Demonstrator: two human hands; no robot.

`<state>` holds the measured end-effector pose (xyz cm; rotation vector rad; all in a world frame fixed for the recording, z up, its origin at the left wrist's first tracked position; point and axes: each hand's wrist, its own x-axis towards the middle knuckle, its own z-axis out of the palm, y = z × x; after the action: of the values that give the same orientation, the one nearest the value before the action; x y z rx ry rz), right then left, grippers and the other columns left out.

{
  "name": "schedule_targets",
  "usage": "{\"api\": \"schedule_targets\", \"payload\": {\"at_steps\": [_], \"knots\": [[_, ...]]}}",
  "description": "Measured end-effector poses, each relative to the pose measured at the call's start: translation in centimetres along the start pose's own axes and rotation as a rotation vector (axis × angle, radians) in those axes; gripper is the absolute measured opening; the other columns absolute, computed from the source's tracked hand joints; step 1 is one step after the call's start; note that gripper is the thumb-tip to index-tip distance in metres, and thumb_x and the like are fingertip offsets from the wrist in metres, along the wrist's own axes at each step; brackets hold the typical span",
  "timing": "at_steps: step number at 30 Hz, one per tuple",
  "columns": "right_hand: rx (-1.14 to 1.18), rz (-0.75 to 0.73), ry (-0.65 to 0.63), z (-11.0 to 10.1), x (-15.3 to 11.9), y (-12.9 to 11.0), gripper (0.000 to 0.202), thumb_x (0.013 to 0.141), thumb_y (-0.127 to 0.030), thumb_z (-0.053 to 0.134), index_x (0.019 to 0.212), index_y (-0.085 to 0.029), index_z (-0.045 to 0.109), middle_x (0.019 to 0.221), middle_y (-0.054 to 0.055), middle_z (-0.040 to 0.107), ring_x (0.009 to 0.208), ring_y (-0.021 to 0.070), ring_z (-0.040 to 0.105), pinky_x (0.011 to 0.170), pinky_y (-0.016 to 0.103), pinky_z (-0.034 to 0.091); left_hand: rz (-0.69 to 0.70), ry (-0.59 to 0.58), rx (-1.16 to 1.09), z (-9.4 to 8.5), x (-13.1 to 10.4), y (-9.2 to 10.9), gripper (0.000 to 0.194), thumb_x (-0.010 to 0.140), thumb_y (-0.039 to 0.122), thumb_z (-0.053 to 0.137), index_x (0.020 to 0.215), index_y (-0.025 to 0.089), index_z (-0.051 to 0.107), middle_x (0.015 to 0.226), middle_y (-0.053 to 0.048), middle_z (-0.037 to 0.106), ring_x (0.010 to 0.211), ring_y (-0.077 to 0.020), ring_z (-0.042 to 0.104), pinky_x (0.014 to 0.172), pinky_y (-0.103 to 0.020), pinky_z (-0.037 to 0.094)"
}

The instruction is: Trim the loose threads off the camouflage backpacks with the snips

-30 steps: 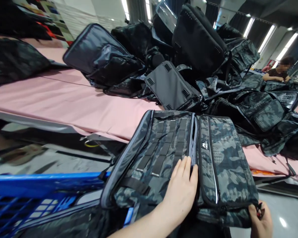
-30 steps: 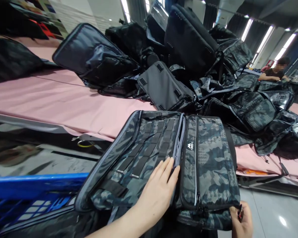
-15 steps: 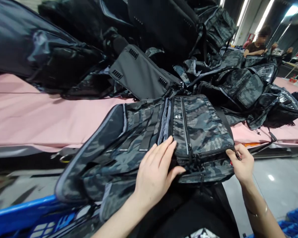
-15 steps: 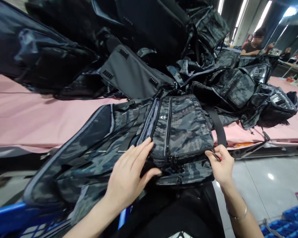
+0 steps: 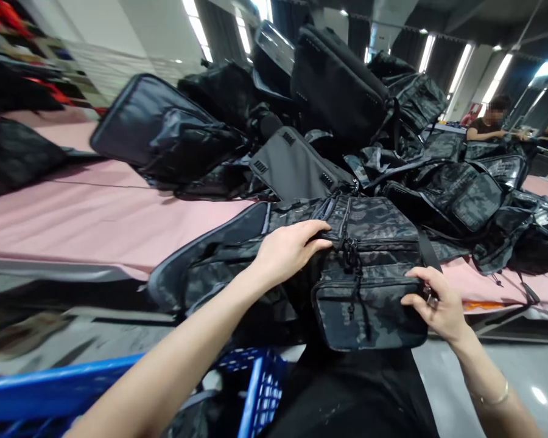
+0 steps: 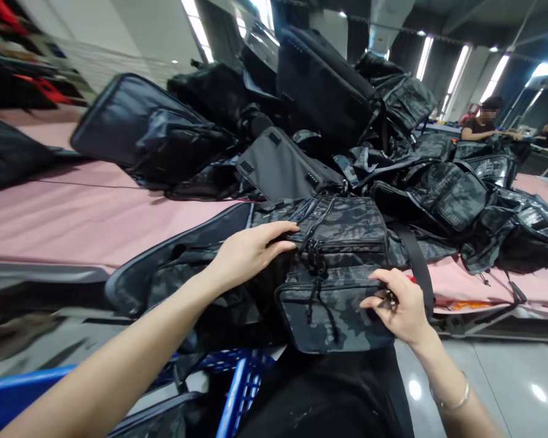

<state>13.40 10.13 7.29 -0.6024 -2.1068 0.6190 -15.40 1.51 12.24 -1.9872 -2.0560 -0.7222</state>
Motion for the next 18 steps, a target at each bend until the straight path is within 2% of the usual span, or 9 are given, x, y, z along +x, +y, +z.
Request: {"api": "schedule_targets", "payload": {"at_steps": [3,5,7,9,11,13,15,17,18], "knots": [[-0.059,0.029,0.005,0.3,1.9,0.1,0.017,0.075,-0.037,0.063,0.077,-0.021,0.060,0.069,0.000,0.060,0.059,0.0134,0.052,0.056,0.025,0.042,0.003,-0.036,-0.047,-1.2,0.2,-0.6,0.037,0.088,0.039,0.041,0.118,0.019,0.053,0.123,-0.005,0.058,0.110,-0.0193,0.056,0.092,-0.033,0.045],[-0.041,0.074,0.062,0.5,3.0,-0.4,0.018,0.077,-0.038,0.061,0.074,-0.020,0.059,0.064,-0.001,0.057,0.055,0.0119,0.049,0.054,0.024,0.039,-0.022,0.076,-0.019,-2.5,-0.6,-0.6,0.039,0.089,0.035,0.038,0.121,0.015,0.050,0.127,-0.008,0.055,0.115,-0.0204,0.052,0.097,-0.037,0.042],[0.032,0.122,0.162,0.2,4.1,-1.4,0.020,0.076,-0.039,0.060,0.073,-0.019,0.059,0.063,-0.001,0.055,0.057,0.0123,0.049,0.054,0.024,0.039,-0.041,0.242,0.022,-3.9,-2.1,-0.3,0.038,0.090,0.033,0.037,0.121,0.015,0.050,0.126,-0.010,0.055,0.116,-0.0209,0.051,0.098,-0.039,0.041],[0.126,0.157,0.263,-0.4,5.5,-2.9,0.023,0.075,-0.041,0.062,0.071,-0.018,0.059,0.063,-0.001,0.054,0.059,0.0129,0.048,0.056,0.025,0.039,-0.032,0.390,0.056,-5.3,-3.9,0.1,0.035,0.090,0.031,0.039,0.118,0.017,0.052,0.123,-0.008,0.057,0.113,-0.0206,0.052,0.098,-0.039,0.042],[0.225,0.189,0.318,-1.2,7.5,-4.6,0.025,0.072,-0.041,0.065,0.067,-0.017,0.059,0.063,-0.001,0.052,0.060,0.0121,0.047,0.057,0.025,0.038,-0.006,0.482,0.111,-6.2,-5.6,0.2,0.032,0.089,0.028,0.042,0.118,0.020,0.052,0.120,-0.007,0.059,0.112,-0.0207,0.053,0.097,-0.039,0.043],[0.347,0.252,0.310,-1.9,10.0,-5.7,0.027,0.069,-0.041,0.068,0.065,-0.017,0.057,0.063,-0.002,0.049,0.059,0.0099,0.045,0.056,0.024,0.037,0.016,0.519,0.179,-6.4,-6.8,0.0,0.036,0.088,0.026,0.045,0.123,0.021,0.047,0.125,-0.008,0.056,0.116,-0.0220,0.051,0.101,-0.041,0.040],[0.470,0.339,0.291,-2.2,12.9,-5.4,0.029,0.067,-0.040,0.069,0.063,-0.017,0.053,0.061,-0.004,0.046,0.054,0.0078,0.043,0.053,0.023,0.037,0.011,0.515,0.223,-5.9,-7.6,-0.7,0.047,0.087,0.026,0.047,0.132,0.020,0.037,0.135,-0.012,0.046,0.124,-0.0242,0.043,0.104,-0.044,0.035],[0.473,0.379,0.330,-2.1,15.8,-3.6,0.030,0.069,-0.040,0.067,0.059,-0.018,0.048,0.054,-0.005,0.044,0.048,0.0082,0.043,0.050,0.025,0.038,-0.013,0.476,0.208,-5.1,-8.0,-1.5,0.054,0.087,0.029,0.046,0.137,0.019,0.028,0.141,-0.014,0.038,0.128,-0.0255,0.037,0.106,-0.047,0.032],[0.392,0.357,0.349,-2.1,17.1,-2.2,0.028,0.071,-0.037,0.065,0.057,-0.019,0.048,0.052,-0.004,0.046,0.049,0.0105,0.046,0.051,0.027,0.041,-0.023,0.441,0.182,-4.6,-8.2,-1.9,0.054,0.087,0.030,0.045,0.138,0.020,0.027,0.141,-0.013,0.037,0.129,-0.0254,0.036,0.106,-0.047,0.032]]}}
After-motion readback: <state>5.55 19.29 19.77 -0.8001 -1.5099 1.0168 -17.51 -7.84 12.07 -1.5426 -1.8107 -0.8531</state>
